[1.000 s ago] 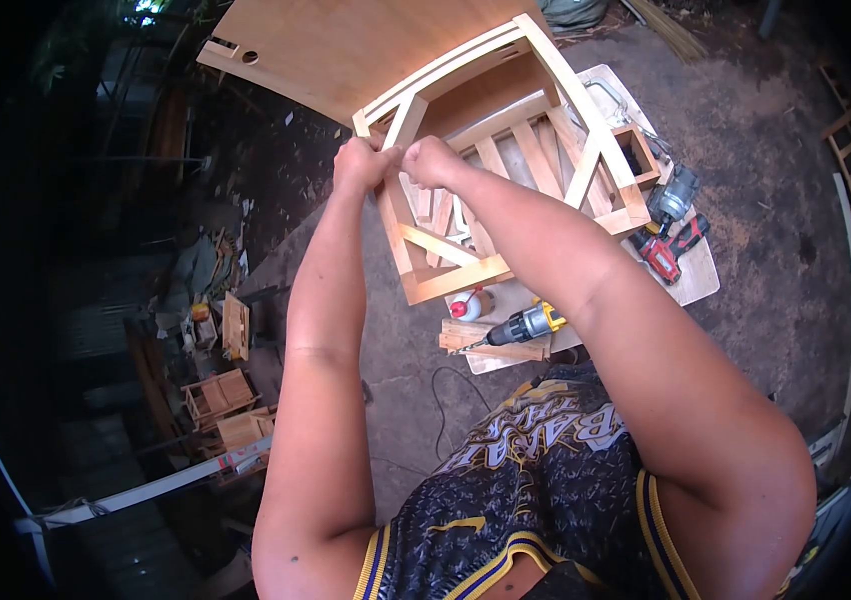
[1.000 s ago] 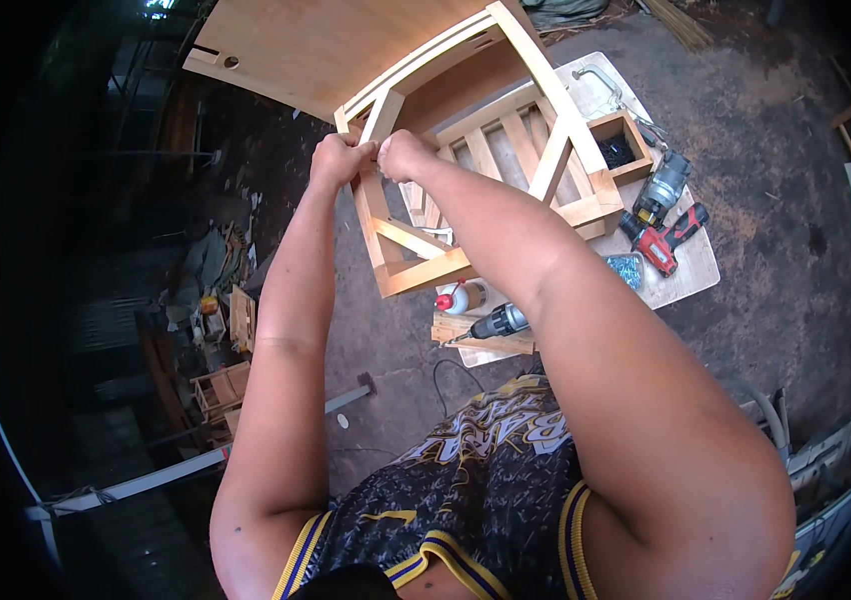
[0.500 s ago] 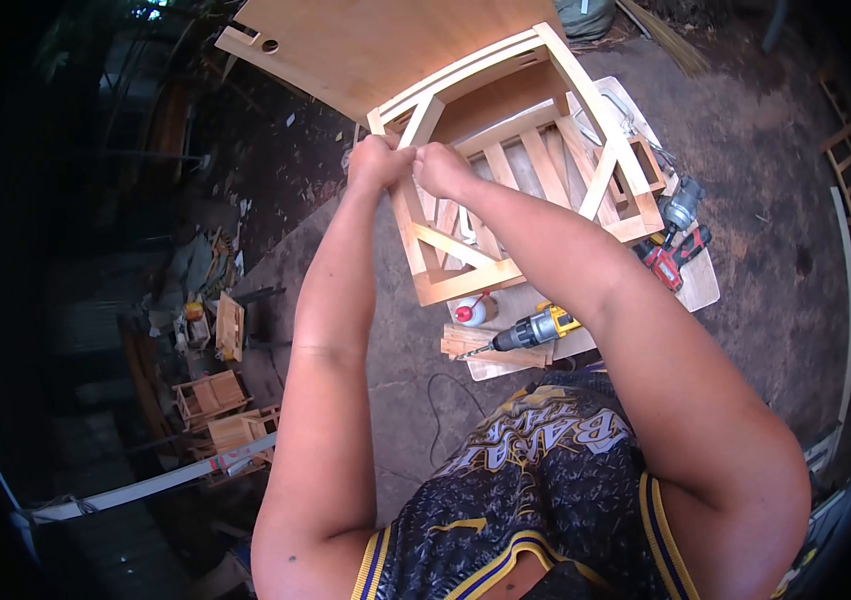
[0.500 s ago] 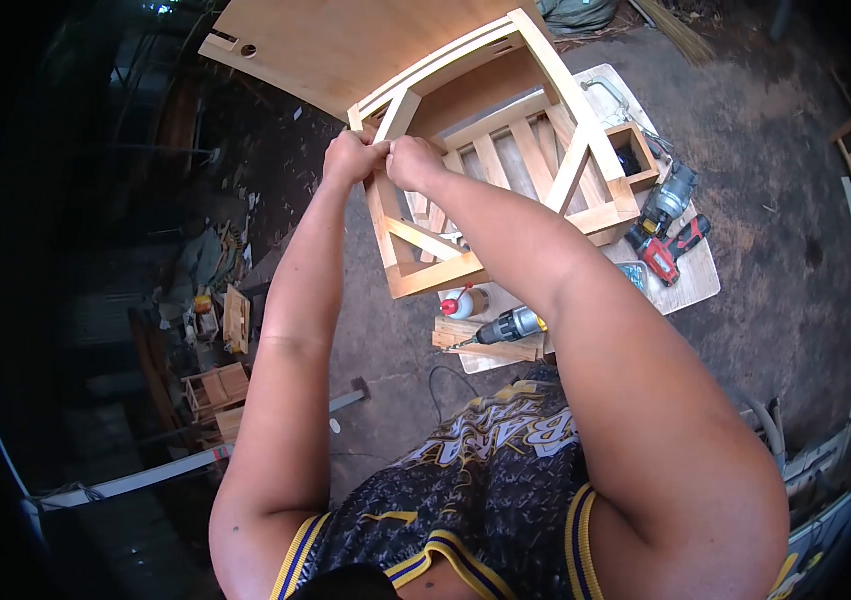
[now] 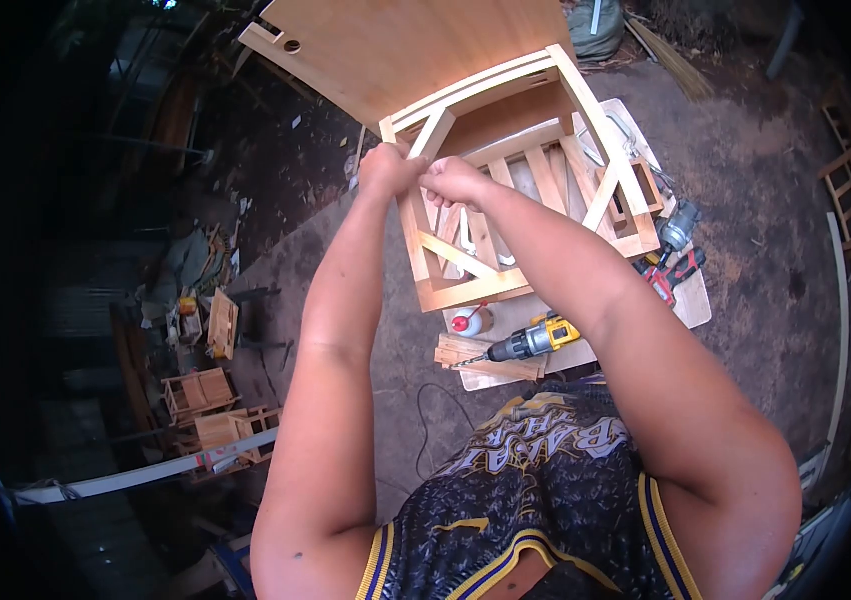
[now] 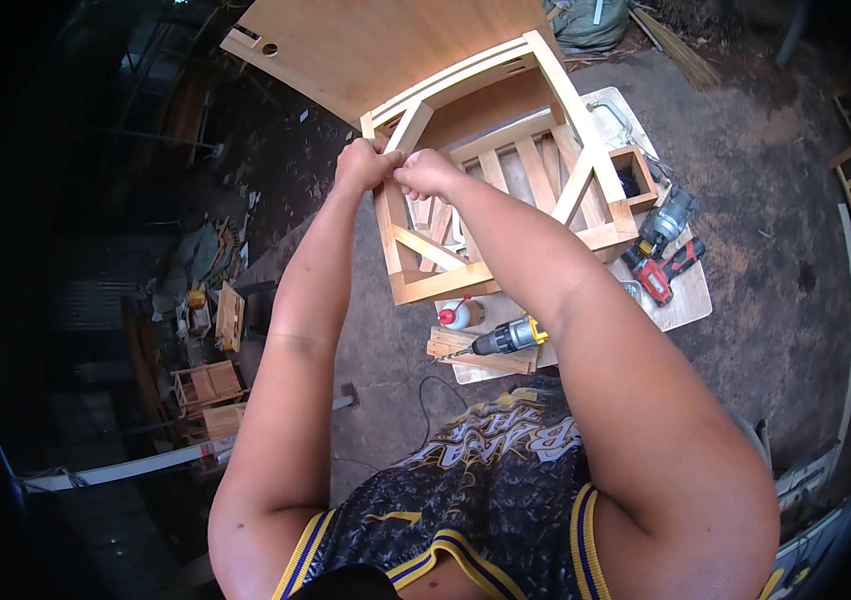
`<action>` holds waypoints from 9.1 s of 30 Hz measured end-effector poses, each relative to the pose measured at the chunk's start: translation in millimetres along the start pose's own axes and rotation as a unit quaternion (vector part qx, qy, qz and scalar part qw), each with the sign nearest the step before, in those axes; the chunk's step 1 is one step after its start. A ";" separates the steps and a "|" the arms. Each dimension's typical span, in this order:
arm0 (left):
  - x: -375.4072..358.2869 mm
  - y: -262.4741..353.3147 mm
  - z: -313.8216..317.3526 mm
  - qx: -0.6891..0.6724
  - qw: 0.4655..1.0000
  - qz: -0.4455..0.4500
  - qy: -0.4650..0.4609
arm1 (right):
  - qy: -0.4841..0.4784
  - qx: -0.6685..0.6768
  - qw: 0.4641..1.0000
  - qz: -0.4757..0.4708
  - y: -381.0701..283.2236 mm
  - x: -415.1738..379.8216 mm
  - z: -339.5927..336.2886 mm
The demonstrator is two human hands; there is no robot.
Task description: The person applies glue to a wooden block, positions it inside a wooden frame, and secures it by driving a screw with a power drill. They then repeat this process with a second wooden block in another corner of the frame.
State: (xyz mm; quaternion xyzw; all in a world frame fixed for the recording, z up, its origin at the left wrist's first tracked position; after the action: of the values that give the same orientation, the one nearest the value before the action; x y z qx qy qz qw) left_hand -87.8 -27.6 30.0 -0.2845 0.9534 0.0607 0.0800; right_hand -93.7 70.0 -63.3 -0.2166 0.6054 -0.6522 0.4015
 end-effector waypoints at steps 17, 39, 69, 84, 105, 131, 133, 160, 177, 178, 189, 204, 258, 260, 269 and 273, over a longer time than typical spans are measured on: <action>-7.7 1.8 -2.3 -0.020 1.000 -0.007 -0.005 | 0.036 0.189 0.979 0.068 21.1 4.3 12.8; -0.2 -4.9 3.1 -0.021 0.999 -0.001 0.026 | 0.173 -0.306 0.927 -0.132 -17.6 -6.9 -11.0; -2.6 -2.0 0.1 -0.019 1.000 -0.002 0.010 | 0.134 -0.334 0.918 -0.169 -25.4 -10.6 -11.1; -2.9 -0.5 0.2 -0.014 1.000 -0.007 0.013 | 0.004 0.244 0.967 0.075 24.8 9.8 10.8; 5.5 -7.9 10.5 -0.005 1.000 -0.027 0.005 | 0.344 -0.217 0.859 -0.310 -134.3 -297.8 -283.0; 5.9 -12.1 9.1 -0.003 0.998 -0.060 -0.002 | 0.137 -0.352 0.926 -0.002 275.4 -304.6 -415.8; 2.4 -9.6 9.6 -0.018 0.996 -0.089 -0.014 | 0.186 -0.229 0.953 -0.076 188.0 -338.6 -393.1; -5.1 -0.5 1.6 -0.019 1.000 -0.012 0.014 | 0.107 -0.301 0.947 0.024 88.7 -188.0 -108.3; -1.9 -2.2 3.1 0.005 1.000 0.005 0.025 | 0.078 -0.061 0.959 -0.265 53.9 -142.5 -78.6; -1.7 -3.2 4.5 -0.001 1.000 -0.002 0.026 | 0.077 -0.059 0.960 -0.263 58.5 -140.7 -79.1; -1.7 -1.4 4.5 0.006 1.000 -0.013 0.020 | 0.088 -0.077 0.967 -0.226 74.9 -128.3 -84.5; -0.9 -3.7 6.5 -0.002 1.000 -0.021 0.019 | 0.090 -0.108 0.968 -0.206 72.6 -125.1 -82.9; 0.7 -8.6 6.9 -0.032 0.999 0.012 0.026 | 0.049 -0.144 0.962 -0.226 41.1 -126.8 -66.4; -0.1 -10.3 6.1 -0.044 0.999 0.004 0.029 | 0.046 -0.134 0.966 -0.216 34.5 -127.8 -62.2; -3.7 -7.0 -1.5 -0.039 0.999 0.008 0.027 | 0.070 -0.161 0.953 -0.247 37.7 -130.6 -63.4; -4.9 -5.9 1.0 -0.049 0.999 0.009 0.015 | 0.074 -0.135 0.957 -0.244 36.5 -131.0 -63.7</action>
State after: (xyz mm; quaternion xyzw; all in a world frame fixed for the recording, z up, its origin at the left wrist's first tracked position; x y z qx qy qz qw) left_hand -80.4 -29.7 29.5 -0.2807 0.9528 0.1034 0.0516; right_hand -56.6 214.2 -82.8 -0.3615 0.6442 -0.6569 0.1511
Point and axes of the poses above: each hand's wrist, its own x-axis towards the middle knuckle, its own z-axis out of the palm, y = z × x, the point moved 8 cm from there along x, towards the middle knuckle, and after that the axes turned 5 degrees about -z, right-handed, at the moved point
